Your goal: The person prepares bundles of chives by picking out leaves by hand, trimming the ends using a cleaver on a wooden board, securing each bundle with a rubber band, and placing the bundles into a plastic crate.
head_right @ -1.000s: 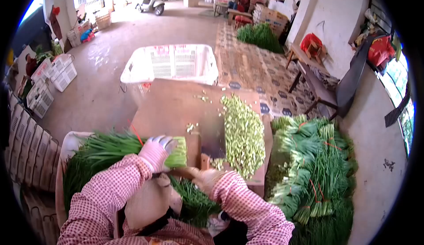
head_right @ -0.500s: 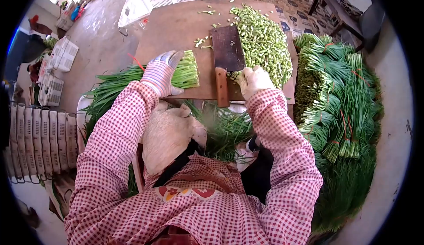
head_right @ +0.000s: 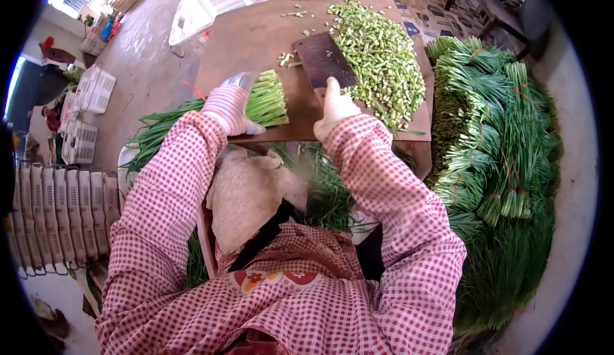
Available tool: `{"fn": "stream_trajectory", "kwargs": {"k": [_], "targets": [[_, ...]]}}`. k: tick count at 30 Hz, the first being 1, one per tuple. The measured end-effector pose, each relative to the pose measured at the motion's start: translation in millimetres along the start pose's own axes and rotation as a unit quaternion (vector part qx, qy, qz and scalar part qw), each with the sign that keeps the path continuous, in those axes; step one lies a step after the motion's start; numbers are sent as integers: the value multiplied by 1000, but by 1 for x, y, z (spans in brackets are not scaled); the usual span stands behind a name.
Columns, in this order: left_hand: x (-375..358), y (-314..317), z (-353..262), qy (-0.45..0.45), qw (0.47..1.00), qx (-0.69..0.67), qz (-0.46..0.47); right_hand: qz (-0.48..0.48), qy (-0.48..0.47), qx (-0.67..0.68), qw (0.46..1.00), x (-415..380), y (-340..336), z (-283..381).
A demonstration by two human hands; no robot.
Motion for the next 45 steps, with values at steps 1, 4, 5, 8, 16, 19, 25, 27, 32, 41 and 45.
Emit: {"fn": "stream_trajectory", "kwargs": {"k": [1,4,5,8,16,19,25,27,32,41,45], "targets": [[2,-6,0,0,1000,-2,-3,3,1,49,999,2,-6,-4],[4,-6,1,-27,997,-16,66,-3,-8,99,995,-19,-25,4],[3,-4,-2,-27,997,-18,66,-3,-38,130,991,-29,-23,6],[-6,0,-9,-59,998,28,24,76,-29,325,942,-60,12,14],[4,1,-11,-75,994,39,72,103,-194,593,774,-75,33,9],[20,4,-3,-66,988,33,135,22,-196,591,782,-63,27,-13],[37,2,10,-35,992,14,124,-23,-54,544,837,-50,23,-25],[36,5,12,-38,987,-12,156,-32,-47,550,833,-47,26,-26],[23,0,4,-44,992,-6,120,-110,-122,254,953,-32,0,8],[26,4,5,-35,991,-28,123,-124,-140,123,975,-80,-23,31],[30,18,8,-26,982,-26,186,-110,-109,88,984,-89,-23,31]]}}
Point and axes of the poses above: each hand's wrist, its own x-axis towards the middle knuckle, its own y-axis out of the palm, z = x × y, the point moved 8 cm from there along x, towards the middle knuckle, and after that the axes turned 6 degrees about x, right-handed, at the moved point
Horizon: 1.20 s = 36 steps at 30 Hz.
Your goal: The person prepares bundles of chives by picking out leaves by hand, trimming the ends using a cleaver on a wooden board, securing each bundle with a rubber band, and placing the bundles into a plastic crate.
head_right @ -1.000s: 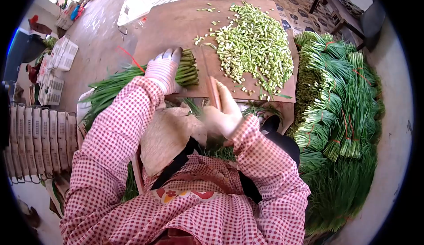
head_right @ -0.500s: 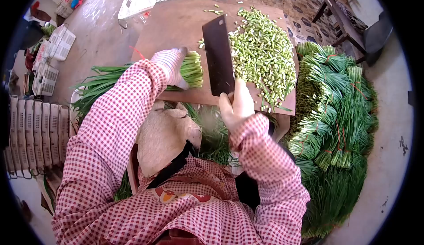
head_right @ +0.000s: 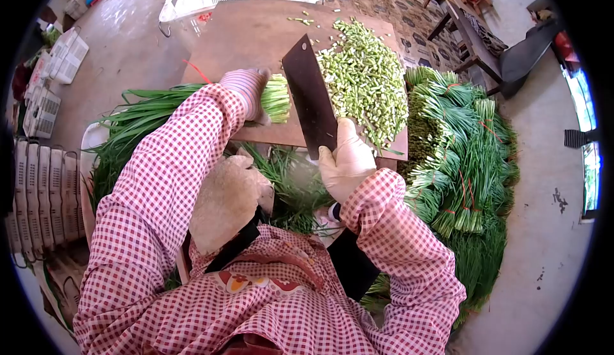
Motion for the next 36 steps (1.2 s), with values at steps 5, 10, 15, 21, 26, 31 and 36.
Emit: {"fn": "stream_trajectory", "kwargs": {"k": [5,10,15,21,26,31,36], "targets": [[-7,-11,-1,4,998,-15,-57,35,3,10,999,6,14,-9],[-6,-9,-2,13,999,-13,-43,45,-91,-36,994,16,24,-16],[0,-8,-4,15,999,8,-31,123,24,-133,983,27,18,-8],[1,-9,-6,16,1000,7,-15,152,62,-203,965,32,11,22],[6,-8,-7,21,1000,-5,-4,180,19,-161,970,50,12,23],[13,-5,-6,12,1000,1,28,122,-159,-78,977,68,21,15],[13,-8,-10,33,999,8,15,176,20,-190,966,98,38,13]]}}
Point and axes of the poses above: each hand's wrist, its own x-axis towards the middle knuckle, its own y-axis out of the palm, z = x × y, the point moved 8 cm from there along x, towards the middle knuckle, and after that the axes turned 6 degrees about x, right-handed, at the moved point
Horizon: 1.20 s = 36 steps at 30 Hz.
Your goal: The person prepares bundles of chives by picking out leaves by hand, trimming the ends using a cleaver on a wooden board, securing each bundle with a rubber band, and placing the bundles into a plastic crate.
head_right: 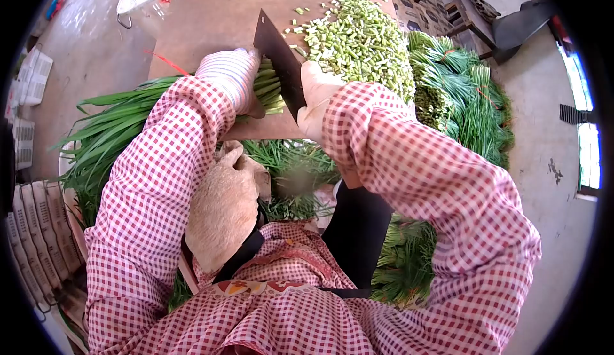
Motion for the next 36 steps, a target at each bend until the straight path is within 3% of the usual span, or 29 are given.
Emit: {"fn": "stream_trajectory", "kwargs": {"k": [2,4,6,8,10,11,13,15,17,21,24,26,30,32,34,35,36], "targets": [[2,0,-1,8,999,12,-29,-10,-16,8,1000,11,8,-3],[0,2,1,7,999,14,-36,-57,-95,7,994,11,9,-2],[-6,-1,-1,9,1000,9,-22,-32,-69,138,987,11,10,-5],[-6,0,2,5,1000,-5,-18,-82,-63,8,995,9,8,-4],[-3,2,2,1,998,-8,-69,42,79,16,996,-10,-3,5],[-3,2,3,1,998,-11,-67,36,72,12,997,-15,0,2],[-6,1,-1,18,998,-1,-56,-38,-58,76,995,3,27,-35],[-4,1,-1,23,999,-6,-49,-88,-145,71,983,0,18,-12],[0,2,0,26,999,-9,-47,25,71,96,992,-10,15,-15],[4,6,-2,22,997,-13,-70,28,118,41,992,1,20,-1],[1,2,-2,6,996,-21,-91,-24,65,18,997,23,26,-4],[-6,-1,-4,-2,996,-16,-90,-46,44,37,997,26,23,-5],[-11,-3,-3,-17,993,21,-111,-2,73,114,991,49,17,-7],[-13,-1,-1,-21,993,11,-113,-52,31,83,995,94,28,-28],[-12,2,1,-4,991,12,-131,-102,-206,106,967,113,32,-26],[-17,0,-1,6,990,14,-138,-80,-32,116,990,129,46,-62],[-21,0,-2,15,989,12,-144,-75,-15,111,991,111,37,-53]]}}
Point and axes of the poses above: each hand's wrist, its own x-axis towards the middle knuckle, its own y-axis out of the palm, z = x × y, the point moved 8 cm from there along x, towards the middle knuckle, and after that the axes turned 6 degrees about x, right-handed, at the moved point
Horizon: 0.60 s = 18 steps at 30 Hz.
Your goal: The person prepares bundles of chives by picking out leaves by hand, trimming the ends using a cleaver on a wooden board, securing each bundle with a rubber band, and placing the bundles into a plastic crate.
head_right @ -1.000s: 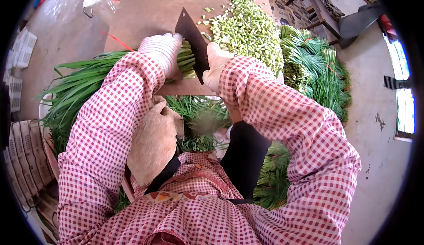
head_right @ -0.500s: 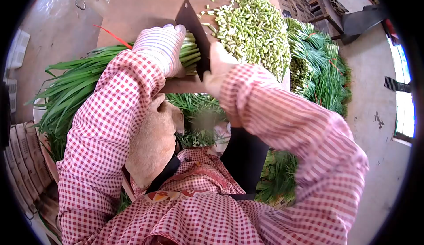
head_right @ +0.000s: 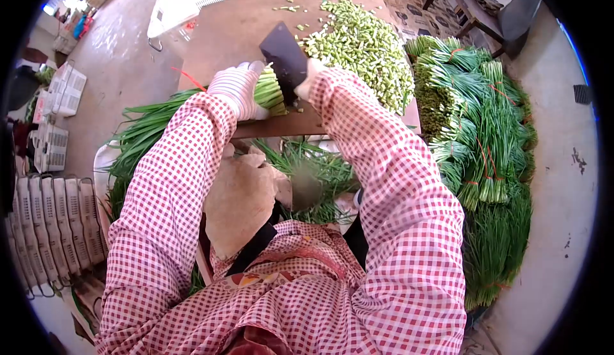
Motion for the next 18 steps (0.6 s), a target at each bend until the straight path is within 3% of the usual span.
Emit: {"fn": "stream_trajectory", "kwargs": {"k": [2,3,4,6,8,9,11,12,13,14,15,16,18], "targets": [[-9,-1,1,-1,1000,-1,-18,-21,131,-28,991,-63,-41,19],[2,2,2,5,1000,-7,2,-47,130,-58,989,-46,-43,0],[-12,1,3,5,1000,0,1,-93,112,-85,986,-48,-47,-9],[-62,-4,0,144,973,-86,-158,-170,-93,-116,974,-84,-59,35],[-115,-10,-9,240,933,-108,-246,1,-96,64,993,-103,-39,70],[-131,0,-13,234,938,-112,-231,104,-90,168,976,-101,-7,73],[-170,9,-27,281,917,-66,-277,319,-51,351,879,-109,71,81],[-177,24,-34,268,930,-51,-246,419,47,376,825,-115,112,85],[-184,35,-39,232,943,-32,-237,469,-93,408,778,-113,153,101],[-193,48,-41,196,954,-14,-226,472,-123,403,774,-122,161,103],[-204,54,-41,153,950,-8,-272,474,-153,399,770,-138,159,116],[-224,54,-38,117,946,-67,-295,432,-76,361,823,-150,151,96],[-256,72,-27,64,911,-166,-372,462,-76,374,801,-165,153,99]]}}
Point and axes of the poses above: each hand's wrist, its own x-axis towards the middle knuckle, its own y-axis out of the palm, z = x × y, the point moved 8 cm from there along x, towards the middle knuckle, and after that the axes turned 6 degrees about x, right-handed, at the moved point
